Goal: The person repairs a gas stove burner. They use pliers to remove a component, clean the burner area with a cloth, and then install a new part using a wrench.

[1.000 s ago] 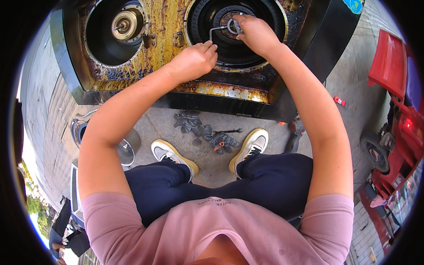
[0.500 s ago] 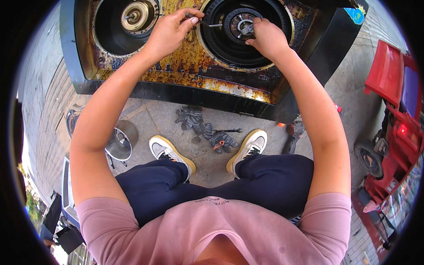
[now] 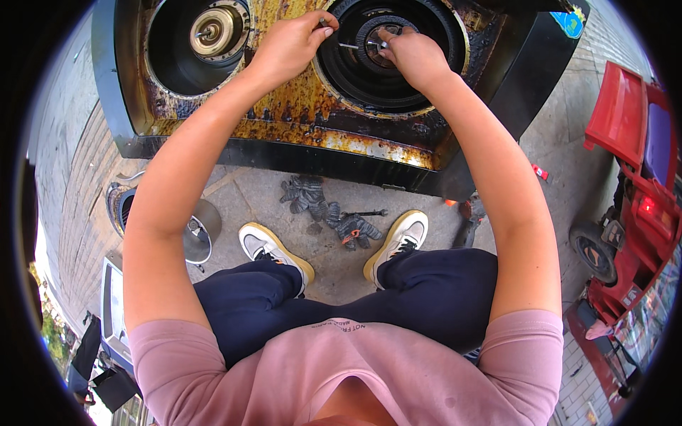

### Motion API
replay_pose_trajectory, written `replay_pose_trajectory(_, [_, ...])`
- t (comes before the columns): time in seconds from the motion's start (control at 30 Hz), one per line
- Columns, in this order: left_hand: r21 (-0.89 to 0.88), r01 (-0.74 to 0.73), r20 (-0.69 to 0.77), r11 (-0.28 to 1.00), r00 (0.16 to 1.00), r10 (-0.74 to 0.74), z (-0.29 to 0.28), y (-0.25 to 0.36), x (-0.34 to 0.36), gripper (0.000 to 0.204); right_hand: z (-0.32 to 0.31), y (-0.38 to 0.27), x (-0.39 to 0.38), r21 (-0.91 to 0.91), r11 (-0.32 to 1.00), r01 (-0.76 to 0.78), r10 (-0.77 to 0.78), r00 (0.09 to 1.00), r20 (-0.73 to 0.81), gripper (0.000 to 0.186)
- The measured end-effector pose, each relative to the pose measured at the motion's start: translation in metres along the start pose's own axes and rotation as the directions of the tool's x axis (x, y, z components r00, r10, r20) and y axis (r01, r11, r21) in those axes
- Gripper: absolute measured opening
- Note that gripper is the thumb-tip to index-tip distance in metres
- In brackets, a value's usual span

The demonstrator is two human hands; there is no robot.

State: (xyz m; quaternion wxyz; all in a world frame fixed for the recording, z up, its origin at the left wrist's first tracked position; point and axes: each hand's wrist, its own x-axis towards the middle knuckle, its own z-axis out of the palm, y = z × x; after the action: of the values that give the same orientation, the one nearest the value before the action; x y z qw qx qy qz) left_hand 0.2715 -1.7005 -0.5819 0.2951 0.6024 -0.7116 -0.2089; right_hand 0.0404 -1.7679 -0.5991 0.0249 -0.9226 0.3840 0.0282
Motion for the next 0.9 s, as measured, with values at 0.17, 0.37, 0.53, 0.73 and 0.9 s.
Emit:
replay_pose_trajectory(0.17, [-0.061, 0.054, -0.016, 0.997, 0.998, -0.055, 0.002, 0.016, 0.015, 0.019, 0.006, 0.001, -0.002, 0.049, 0.998, -0.025, 0.028, 0.998, -0.063, 0.04])
replay_pose_trajectory(0.37, [-0.015, 0.031, -0.021, 0.999, 0.999, -0.031, 0.014, 0.011, 0.024, 0.017, 0.002, -0.003, 0.0, 0.069, 0.997, -0.036, 0.039, 0.998, -0.046, 0.038])
replay_pose_trajectory(0.53, [-0.042, 0.066, -0.002, 0.997, 0.998, -0.066, 0.017, 0.011, 0.03, 0.018, 0.005, -0.002, -0.002, 0.081, 0.996, -0.04, 0.045, 0.997, -0.065, 0.038])
replay_pose_trajectory(0.73, [-0.059, 0.055, 0.011, 0.997, 0.998, -0.054, 0.015, 0.009, 0.036, 0.017, 0.005, -0.002, -0.002, 0.071, 0.997, -0.04, 0.044, 0.997, -0.06, 0.038])
replay_pose_trajectory(0.9, [-0.04, 0.013, 0.022, 0.999, 1.0, -0.012, 0.015, 0.002, 0.056, 0.017, 0.007, -0.005, -0.001, 0.086, 0.996, -0.016, 0.024, 0.996, -0.09, 0.039])
